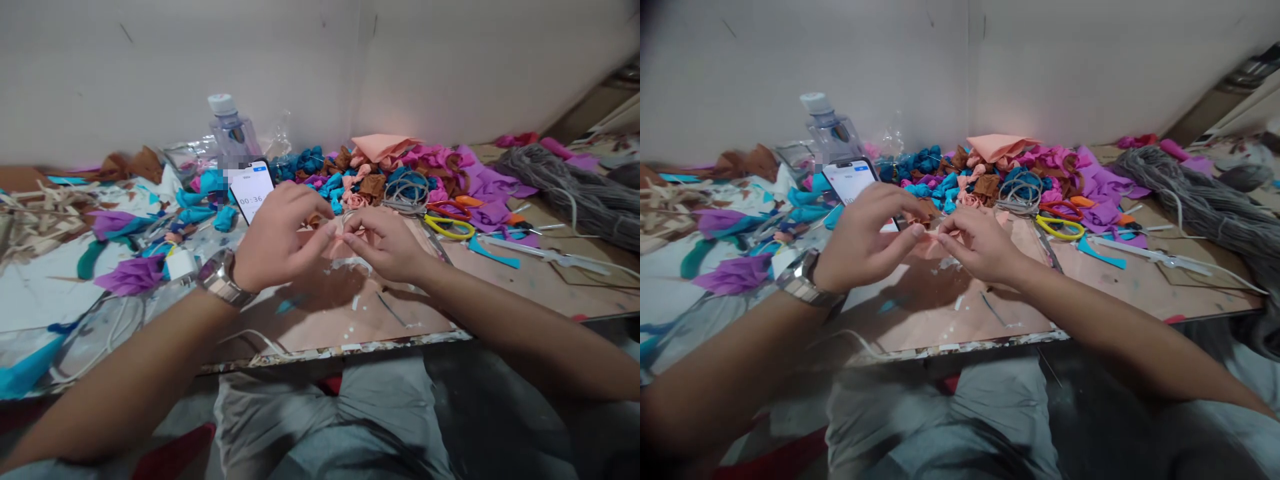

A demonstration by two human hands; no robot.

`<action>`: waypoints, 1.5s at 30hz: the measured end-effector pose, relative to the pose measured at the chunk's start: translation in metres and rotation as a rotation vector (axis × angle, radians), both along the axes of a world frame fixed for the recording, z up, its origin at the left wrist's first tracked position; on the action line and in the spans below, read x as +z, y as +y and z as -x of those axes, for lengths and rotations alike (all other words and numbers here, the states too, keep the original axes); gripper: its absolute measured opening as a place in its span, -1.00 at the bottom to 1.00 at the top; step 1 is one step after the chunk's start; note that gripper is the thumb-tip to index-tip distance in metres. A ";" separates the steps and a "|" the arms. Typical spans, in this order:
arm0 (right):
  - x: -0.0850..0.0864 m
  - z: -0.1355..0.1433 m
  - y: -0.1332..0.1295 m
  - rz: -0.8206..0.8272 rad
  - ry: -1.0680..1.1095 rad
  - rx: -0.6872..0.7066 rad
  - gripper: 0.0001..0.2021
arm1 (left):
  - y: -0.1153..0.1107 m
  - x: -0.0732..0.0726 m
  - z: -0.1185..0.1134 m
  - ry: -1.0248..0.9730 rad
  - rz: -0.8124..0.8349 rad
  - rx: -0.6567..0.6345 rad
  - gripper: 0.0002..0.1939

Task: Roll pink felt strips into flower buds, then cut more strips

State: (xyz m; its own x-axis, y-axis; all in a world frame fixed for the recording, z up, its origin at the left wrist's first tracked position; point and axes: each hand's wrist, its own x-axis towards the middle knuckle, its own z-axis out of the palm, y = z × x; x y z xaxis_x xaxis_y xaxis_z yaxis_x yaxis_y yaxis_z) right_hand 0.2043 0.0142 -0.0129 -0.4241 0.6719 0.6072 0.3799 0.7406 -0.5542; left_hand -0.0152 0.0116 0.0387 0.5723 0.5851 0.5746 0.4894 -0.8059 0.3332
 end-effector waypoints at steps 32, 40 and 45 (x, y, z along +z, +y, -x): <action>0.002 -0.001 -0.005 0.084 0.027 0.007 -0.85 | 0.005 -0.011 -0.002 0.083 0.358 -0.065 -0.74; 0.005 0.000 -0.007 0.017 -0.012 -0.006 -0.94 | 0.008 -0.011 -0.001 0.073 0.426 -0.060 -0.71; 0.006 0.000 -0.010 -0.046 -0.087 -0.045 -0.98 | 0.007 -0.012 -0.002 0.049 0.484 -0.077 -0.73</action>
